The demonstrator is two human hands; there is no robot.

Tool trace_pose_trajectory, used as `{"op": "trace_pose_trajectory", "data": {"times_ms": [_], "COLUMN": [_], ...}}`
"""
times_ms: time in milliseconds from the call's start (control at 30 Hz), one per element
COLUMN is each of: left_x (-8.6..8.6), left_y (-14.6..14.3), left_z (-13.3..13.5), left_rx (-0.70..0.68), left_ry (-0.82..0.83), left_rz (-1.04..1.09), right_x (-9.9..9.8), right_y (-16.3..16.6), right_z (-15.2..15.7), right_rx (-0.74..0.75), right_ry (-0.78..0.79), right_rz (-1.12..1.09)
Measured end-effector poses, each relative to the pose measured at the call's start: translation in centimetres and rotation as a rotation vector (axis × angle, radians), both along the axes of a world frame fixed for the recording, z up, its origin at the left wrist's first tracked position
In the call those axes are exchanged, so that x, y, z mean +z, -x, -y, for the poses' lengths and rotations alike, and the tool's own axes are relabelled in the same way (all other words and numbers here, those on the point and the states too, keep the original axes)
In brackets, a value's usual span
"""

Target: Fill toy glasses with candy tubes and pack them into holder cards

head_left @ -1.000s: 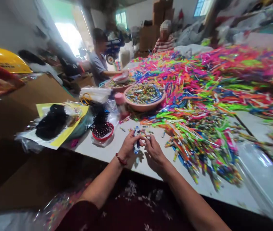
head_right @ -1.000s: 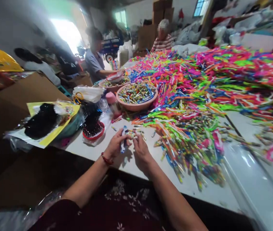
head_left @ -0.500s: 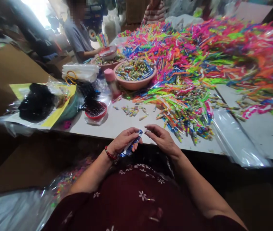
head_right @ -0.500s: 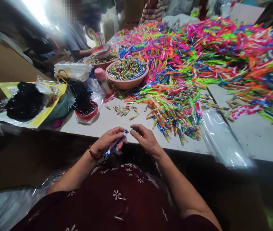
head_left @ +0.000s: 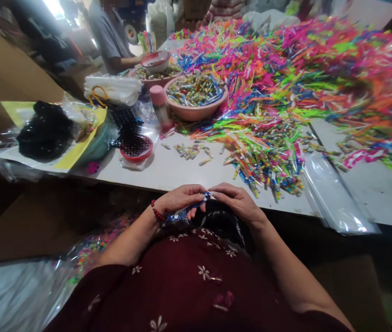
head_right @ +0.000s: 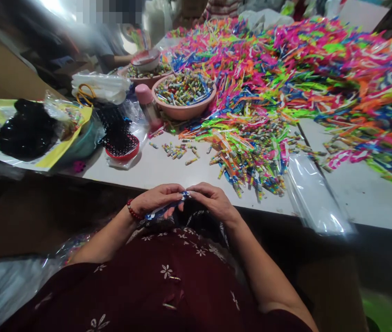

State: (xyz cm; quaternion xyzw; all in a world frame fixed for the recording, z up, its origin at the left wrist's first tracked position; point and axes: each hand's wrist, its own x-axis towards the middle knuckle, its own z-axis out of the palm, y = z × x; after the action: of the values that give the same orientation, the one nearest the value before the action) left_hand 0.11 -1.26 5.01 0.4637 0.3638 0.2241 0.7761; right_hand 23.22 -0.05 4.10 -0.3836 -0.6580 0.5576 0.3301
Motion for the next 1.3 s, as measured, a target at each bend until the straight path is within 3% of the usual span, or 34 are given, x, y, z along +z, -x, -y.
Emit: {"op": "trace_pose_trajectory", "data": {"times_ms": [267,600,700,767,833,933,1000,1067,1133,1200,1300], "left_x": [0.6,-0.5,-0.7,-0.9,-1.5,-3.1,-4.4,-5.2,-5.6,-5.6,-5.3], "left_y": [0.6,0.1,-0.2,-0.3,-0.2,0.0,0.1,-0.1,-0.4,-0.9,-1.4], "left_z": [-0.3,-0.4,-1.5,-2.9,-4.8,-7.8,-9.6,-11.3,-13.2,-15.7,-20.0], "left_rx": [-0.161,-0.253,-0.27,-0.201,0.021,0.452,0.581,0.605,0.616,0.648,0.686], "left_ry": [0.052,0.071,0.087,0.06,-0.01,-0.205,-0.372,-0.511,-0.595,-0.671,-0.744], "left_rz": [-0.096,-0.049,0.0,0.038,0.008,-0.282,-0.496,-0.608,-0.665,-0.745,-0.872], "right_x": [0.1,-0.2,-0.6,-0.8,-1.1,-1.4,-1.6,-1.8,-2.0,-2.3,-3.4], "right_y": [-0.4,-0.5,-1.2,-2.7,-5.1,-9.9,-13.1,-15.3,-15.5,-13.5,-7.0], "right_z": [-0.5,-0.6,-0.6,-1.0,-1.8,-3.9,-5.8,-7.7,-9.4,-11.0,-13.1], "right_rx": [0.147,0.193,0.159,0.022,-0.251,-0.784,-1.076,-1.234,-1.258,-1.17,-0.814], "right_ry": [0.156,0.203,0.217,0.188,0.086,-0.17,-0.368,-0.562,-0.725,-0.854,-0.926], "right_rz": [0.031,0.103,0.089,0.081,0.059,0.013,0.102,0.355,0.65,0.81,0.805]}}
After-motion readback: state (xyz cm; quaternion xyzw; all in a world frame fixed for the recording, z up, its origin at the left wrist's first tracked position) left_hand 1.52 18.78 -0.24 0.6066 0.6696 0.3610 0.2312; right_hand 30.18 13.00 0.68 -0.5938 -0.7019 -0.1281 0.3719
